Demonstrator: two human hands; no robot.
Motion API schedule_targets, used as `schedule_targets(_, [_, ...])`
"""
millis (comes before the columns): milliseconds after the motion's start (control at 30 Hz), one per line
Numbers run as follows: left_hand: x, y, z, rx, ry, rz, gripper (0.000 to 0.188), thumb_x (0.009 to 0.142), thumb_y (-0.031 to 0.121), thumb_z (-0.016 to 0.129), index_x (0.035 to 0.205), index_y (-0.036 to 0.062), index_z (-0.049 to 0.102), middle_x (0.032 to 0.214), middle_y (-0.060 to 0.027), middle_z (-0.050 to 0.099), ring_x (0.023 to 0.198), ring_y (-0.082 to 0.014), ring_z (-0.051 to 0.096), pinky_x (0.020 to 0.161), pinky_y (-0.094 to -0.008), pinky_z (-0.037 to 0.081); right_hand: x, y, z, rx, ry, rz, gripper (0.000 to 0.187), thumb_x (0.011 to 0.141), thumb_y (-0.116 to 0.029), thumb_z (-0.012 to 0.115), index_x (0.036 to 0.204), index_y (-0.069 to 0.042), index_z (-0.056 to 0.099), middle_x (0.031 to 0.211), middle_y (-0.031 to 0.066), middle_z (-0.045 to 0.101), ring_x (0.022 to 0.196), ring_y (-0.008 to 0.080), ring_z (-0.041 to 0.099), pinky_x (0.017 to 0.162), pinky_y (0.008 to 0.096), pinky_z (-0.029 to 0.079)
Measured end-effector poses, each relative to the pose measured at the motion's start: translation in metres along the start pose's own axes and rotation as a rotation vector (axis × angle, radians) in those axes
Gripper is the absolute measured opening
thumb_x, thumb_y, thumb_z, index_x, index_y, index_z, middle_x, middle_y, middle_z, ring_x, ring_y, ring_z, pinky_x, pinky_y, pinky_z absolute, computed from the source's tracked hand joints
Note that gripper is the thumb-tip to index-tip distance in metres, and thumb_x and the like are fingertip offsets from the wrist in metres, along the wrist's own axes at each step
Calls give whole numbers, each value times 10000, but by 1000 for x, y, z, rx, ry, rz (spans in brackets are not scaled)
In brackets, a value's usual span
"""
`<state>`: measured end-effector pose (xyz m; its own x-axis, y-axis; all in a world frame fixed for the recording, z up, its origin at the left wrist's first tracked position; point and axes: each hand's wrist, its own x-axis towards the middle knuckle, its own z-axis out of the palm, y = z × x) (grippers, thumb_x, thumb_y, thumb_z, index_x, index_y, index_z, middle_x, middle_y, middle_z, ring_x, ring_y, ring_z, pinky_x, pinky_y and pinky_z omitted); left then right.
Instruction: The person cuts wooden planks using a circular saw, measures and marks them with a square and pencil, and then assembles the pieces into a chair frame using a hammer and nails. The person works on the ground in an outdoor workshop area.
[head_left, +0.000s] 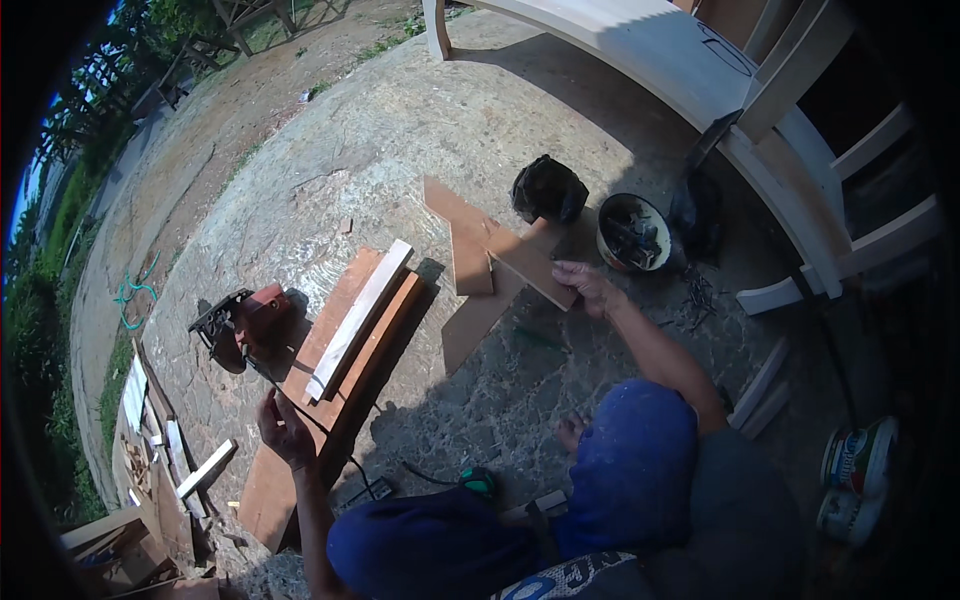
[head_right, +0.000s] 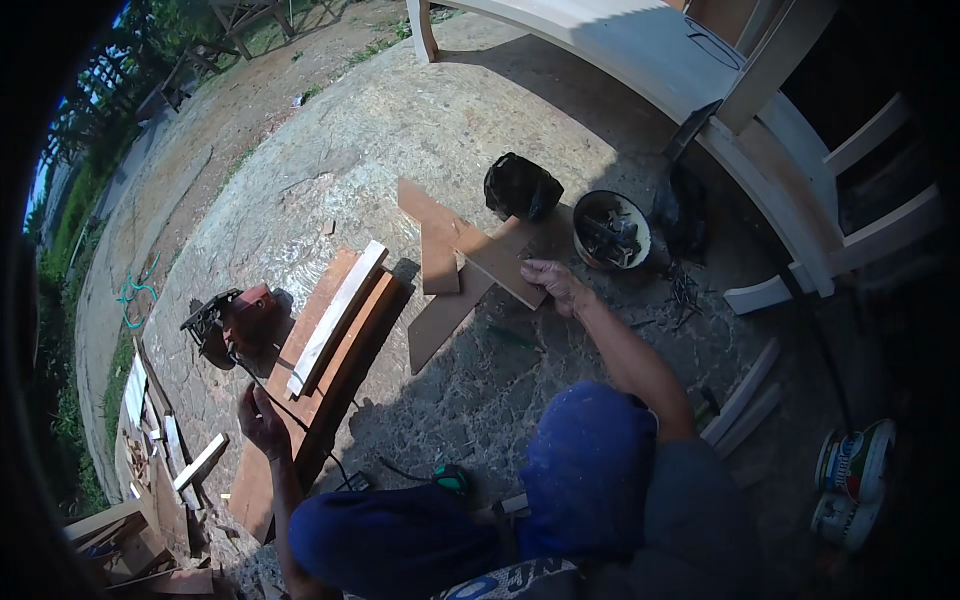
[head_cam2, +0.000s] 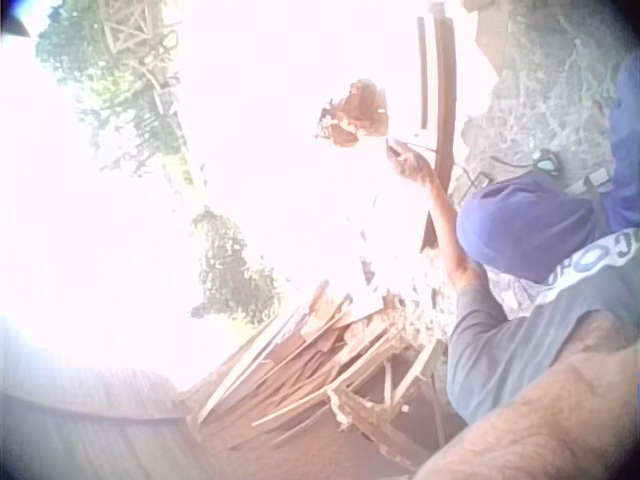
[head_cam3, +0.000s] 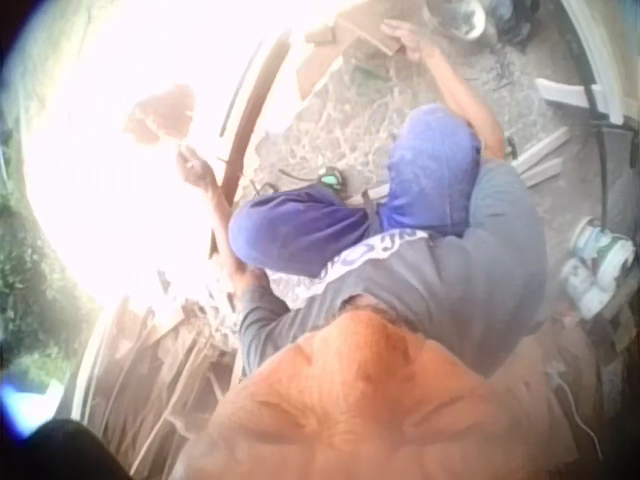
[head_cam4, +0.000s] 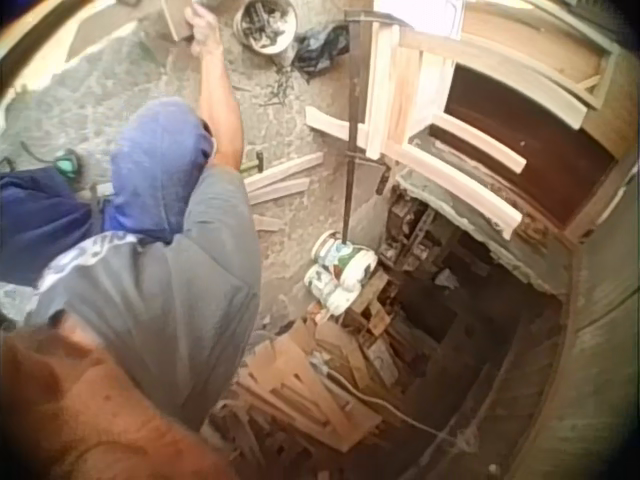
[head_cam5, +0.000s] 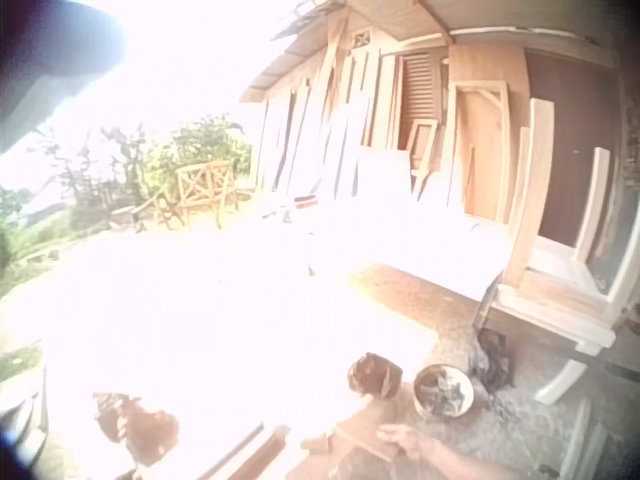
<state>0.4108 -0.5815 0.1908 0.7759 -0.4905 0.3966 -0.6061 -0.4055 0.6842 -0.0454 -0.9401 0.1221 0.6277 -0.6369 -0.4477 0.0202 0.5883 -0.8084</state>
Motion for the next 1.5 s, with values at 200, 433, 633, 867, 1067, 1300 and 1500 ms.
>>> schedule_targets(200, [46,31,89,256,-471,401,609,885,304,730,1369,-1,520,1355,-247,534,1270,-413,503,1067,-481,424,28,34,-15,-357,110,-75,377,1009,-268,620,1308,-39,636,1078,10,690,957,77,624,866,273,501])
schedule_targets(433, [52,-71,121,254,-531,396,526,907,371,687,1222,-18,527,1106,-252,561,1087,-439,561,925,-500,451,-26,48,55,-1361,171,-1048,304,882,-230,684,1164,-132,630,1093,82,605,1044,314,608,890,443,519])
schedule_targets(633, [47,-29,117,147,-437,204,347,993,263,589,1189,-20,541,1069,-228,555,1012,-417,570,875,-503,450,-68,74,16,-1587,-150,-430,301,885,-187,676,1154,-94,580,1093,90,558,1077,299,586,845,443,517])
schedule_targets(867, [68,163,96,135,-433,468,482,930,153,663,1350,-17,498,1243,-253,586,1174,-427,571,973,-478,458,-99,102,-1,-1216,-109,-249,280,886,-177,665,1134,-82,578,1065,107,551,1059,305,588,830,429,509])
schedule_targets(1067, [44,395,156,69,-657,852,625,777,118,811,1334,47,537,1094,-171,644,1020,-385,615,878,-489,483,-92,24,-36,-811,535,-688,246,919,-187,639,1120,-63,572,1020,107,549,1000,280,593,802,397,496])
schedule_targets(1300, [-31,599,253,-205,-698,1403,538,838,239,758,1335,139,577,1113,-114,654,1029,-337,593,913,-463,419,-227,-185,-101,372,714,-1042,363,1038,-443,535,978,-85,540,715,26,571,426,33,337,399,218,262])
schedule_targets(1500, [-73,703,299,-289,-678,1513,576,866,246,725,1400,127,541,1219,-134,624,1136,-352,554,991,-491,389,-285,-250,-154,544,986,-1105,341,990,-396,639,962,-60,588,676,79,648,366,51,394,334,230,296])
